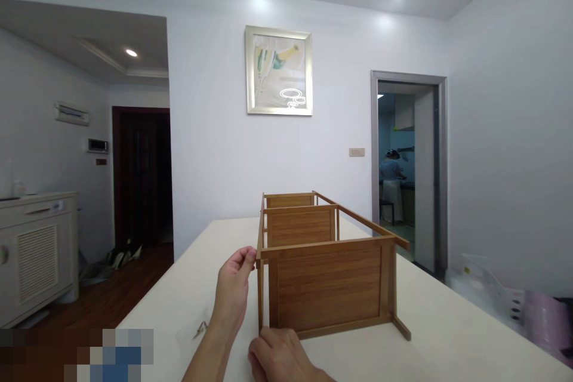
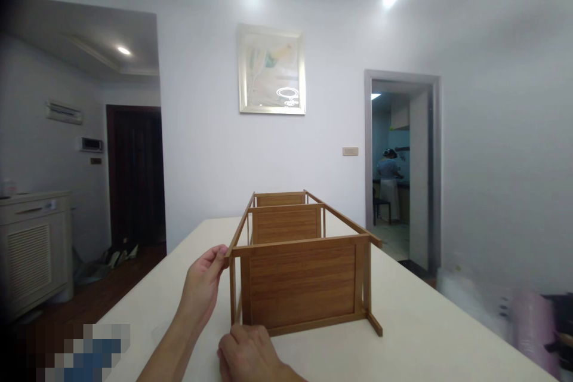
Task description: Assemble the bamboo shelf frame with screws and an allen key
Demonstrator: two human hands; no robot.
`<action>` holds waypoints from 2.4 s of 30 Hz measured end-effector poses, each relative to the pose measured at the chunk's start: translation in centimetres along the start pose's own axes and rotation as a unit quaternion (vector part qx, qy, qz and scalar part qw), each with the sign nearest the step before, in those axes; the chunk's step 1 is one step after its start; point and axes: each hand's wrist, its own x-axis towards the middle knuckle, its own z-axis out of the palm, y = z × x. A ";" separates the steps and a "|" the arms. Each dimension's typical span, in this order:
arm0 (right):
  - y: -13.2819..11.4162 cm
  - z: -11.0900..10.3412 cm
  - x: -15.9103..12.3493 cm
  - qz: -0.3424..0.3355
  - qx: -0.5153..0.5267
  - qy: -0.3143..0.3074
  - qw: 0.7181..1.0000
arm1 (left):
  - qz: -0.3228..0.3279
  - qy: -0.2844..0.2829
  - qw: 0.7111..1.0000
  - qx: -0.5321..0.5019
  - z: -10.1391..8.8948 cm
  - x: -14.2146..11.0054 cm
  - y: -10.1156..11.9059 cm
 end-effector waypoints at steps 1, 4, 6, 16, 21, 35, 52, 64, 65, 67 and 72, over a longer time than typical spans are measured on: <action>0.0 0.1 0.0 -0.001 -0.001 -0.002 1.000 | 0.005 0.004 1.000 0.014 0.0 0.0 0.1; 0.2 0.5 -0.1 -0.003 -0.010 -0.006 1.000 | 0.025 0.021 0.998 0.060 0.1 -0.3 0.4; 0.3 0.7 -0.1 -0.007 -0.016 -0.004 1.000 | 0.036 0.021 0.995 0.088 0.2 -0.5 0.6; 0.1 0.4 0.3 -0.013 -0.026 0.002 1.000 | 0.057 -0.020 0.990 0.127 0.3 0.1 0.7; 0.2 0.5 0.3 -0.011 -0.025 -0.002 1.000 | 0.067 -0.026 0.986 0.148 -0.3 0.5 0.3; 0.5 1.3 0.0 -0.013 -0.017 -0.009 1.000 | 0.051 -0.066 0.974 0.210 -0.3 0.5 0.2; 0.3 1.4 0.3 -0.020 -0.024 0.008 0.999 | 0.089 -0.102 0.947 0.291 -1.2 0.6 1.0; 2.4 -6.3 1.2 0.121 0.135 0.167 0.969 | -0.102 -0.223 0.935 0.256 -6.0 -1.6 -3.4; 2.5 -6.3 1.3 0.115 0.134 0.166 0.970 | -0.120 -0.243 0.927 0.257 -5.9 -2.1 -4.0; 2.5 -6.6 1.2 0.097 0.125 0.162 0.974 | -0.148 -0.269 0.911 0.274 -5.8 -3.1 -5.0; 3.4 -10.4 -1.3 0.079 0.082 0.169 0.979 | -0.145 -0.269 0.896 0.323 -5.6 -4.2 -7.0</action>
